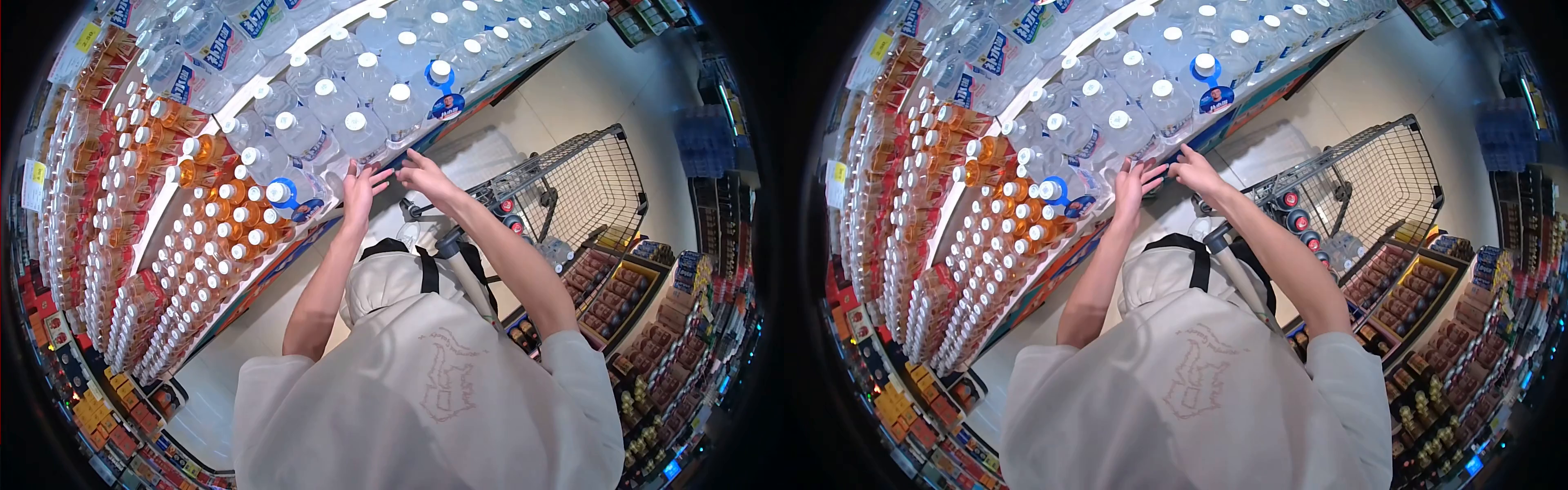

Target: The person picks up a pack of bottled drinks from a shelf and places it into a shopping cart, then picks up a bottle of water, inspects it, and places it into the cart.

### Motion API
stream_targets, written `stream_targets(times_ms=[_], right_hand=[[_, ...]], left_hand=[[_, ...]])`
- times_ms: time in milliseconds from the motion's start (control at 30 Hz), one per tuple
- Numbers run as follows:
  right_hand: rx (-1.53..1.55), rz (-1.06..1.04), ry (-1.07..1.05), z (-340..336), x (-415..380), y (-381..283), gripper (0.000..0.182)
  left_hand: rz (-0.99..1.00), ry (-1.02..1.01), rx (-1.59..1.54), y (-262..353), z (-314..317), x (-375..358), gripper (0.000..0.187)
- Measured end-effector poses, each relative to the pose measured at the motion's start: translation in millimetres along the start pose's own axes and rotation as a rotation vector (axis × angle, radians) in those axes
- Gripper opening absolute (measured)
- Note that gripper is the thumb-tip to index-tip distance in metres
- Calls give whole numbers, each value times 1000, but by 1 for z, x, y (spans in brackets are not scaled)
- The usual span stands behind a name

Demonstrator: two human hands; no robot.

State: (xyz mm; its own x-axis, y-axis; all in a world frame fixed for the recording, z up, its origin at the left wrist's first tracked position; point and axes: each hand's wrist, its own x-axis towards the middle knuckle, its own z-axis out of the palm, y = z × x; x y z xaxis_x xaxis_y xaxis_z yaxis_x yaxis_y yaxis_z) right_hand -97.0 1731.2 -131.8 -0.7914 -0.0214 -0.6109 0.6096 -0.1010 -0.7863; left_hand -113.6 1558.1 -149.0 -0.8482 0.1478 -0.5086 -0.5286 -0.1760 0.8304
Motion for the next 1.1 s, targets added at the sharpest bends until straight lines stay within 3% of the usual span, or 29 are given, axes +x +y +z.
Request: stream_targets(times_ms=[100,167,200,400,433,500,600,700,767,833,867,900,967,1100], right_hand=[[73,-11,-195,7,-15,-32,93],[204,-77,-148,18,-1,-25,82],[215,-48,-135,21,7,-23,66],[151,30,-124,16,21,-22,48],[153,25,-120,12,19,-25,48],[84,29,-141,2,14,-28,66],[27,38,-35,-9,7,-23,63],[54,-44,-86,-27,-41,-38,55],[69,-126,-121,-48,-76,-42,44],[137,-181,-127,-74,-115,-36,42],[165,-209,-117,-88,-135,-30,41],[199,-231,-90,-103,-154,-22,39],[263,-237,26,-130,-192,-2,37],[332,-216,348,-165,-252,36,33]], left_hand=[[-14,18,-36,6,4,-1,68],[-35,15,-30,0,-3,9,70],[-57,4,-26,0,-4,10,73],[-17,-14,-5,1,-1,10,84],[-15,-19,-2,1,-1,11,84],[-17,-46,-3,4,-2,8,91],[-17,8,67,12,5,-5,78],[-34,-19,65,16,9,-26,85],[-72,-42,91,12,8,-43,77],[-46,-130,151,1,4,-57,55],[43,-111,199,-3,6,-65,35],[33,-132,220,-3,6,-71,35],[308,-153,375,5,13,-85,30],[462,-272,476,30,58,-112,24]])
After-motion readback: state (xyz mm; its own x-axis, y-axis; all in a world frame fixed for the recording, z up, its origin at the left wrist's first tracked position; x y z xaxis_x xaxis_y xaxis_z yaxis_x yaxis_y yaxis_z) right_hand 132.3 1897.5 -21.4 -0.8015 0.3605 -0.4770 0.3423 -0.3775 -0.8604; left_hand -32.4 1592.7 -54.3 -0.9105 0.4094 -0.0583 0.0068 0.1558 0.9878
